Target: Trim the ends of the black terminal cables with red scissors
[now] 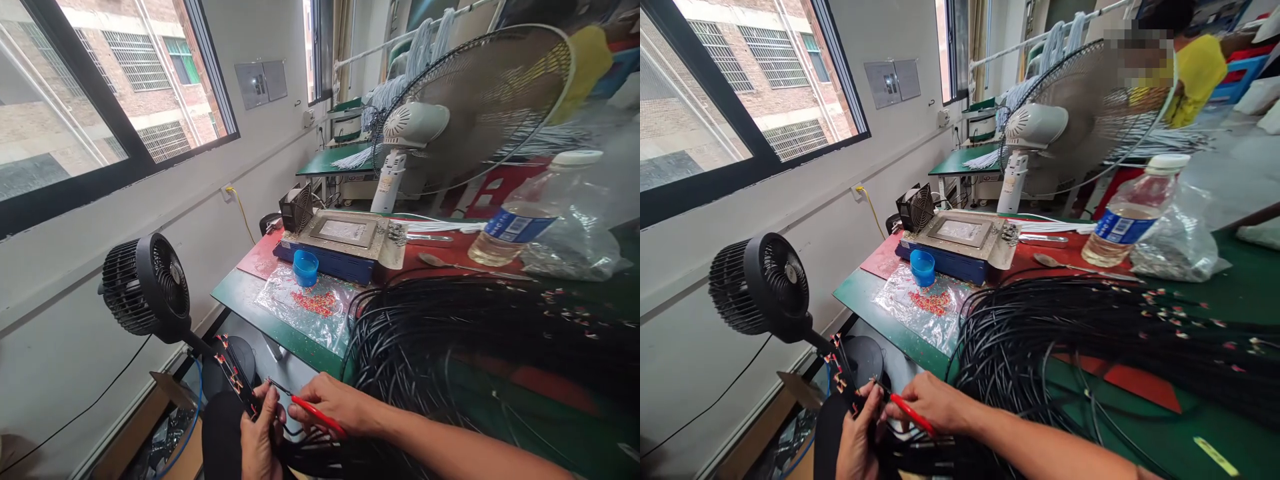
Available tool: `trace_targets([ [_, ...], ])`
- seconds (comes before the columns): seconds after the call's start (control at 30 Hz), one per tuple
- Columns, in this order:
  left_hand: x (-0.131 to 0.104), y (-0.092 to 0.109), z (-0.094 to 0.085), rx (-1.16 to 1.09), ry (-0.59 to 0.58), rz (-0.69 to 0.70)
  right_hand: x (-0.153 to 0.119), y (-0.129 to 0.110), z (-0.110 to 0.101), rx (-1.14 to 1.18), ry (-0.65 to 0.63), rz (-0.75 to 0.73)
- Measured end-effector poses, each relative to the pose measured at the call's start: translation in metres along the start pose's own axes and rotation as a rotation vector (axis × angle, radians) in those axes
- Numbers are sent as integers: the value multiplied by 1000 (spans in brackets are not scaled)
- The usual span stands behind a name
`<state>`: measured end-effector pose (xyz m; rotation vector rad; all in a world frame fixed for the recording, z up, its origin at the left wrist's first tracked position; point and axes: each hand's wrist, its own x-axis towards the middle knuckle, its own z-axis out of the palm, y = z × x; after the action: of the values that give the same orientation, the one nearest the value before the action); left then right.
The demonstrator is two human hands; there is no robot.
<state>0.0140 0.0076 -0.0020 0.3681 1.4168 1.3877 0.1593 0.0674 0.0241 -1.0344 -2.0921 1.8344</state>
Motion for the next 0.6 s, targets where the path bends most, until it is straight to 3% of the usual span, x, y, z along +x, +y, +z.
trace_targets([
  [0.23, -1, -4, 2, -4, 19, 11, 8, 7, 0, -21, 328, -149],
  [0.6, -8, -20, 12, 128, 9, 58, 0, -4, -1, 181, 409, -210],
])
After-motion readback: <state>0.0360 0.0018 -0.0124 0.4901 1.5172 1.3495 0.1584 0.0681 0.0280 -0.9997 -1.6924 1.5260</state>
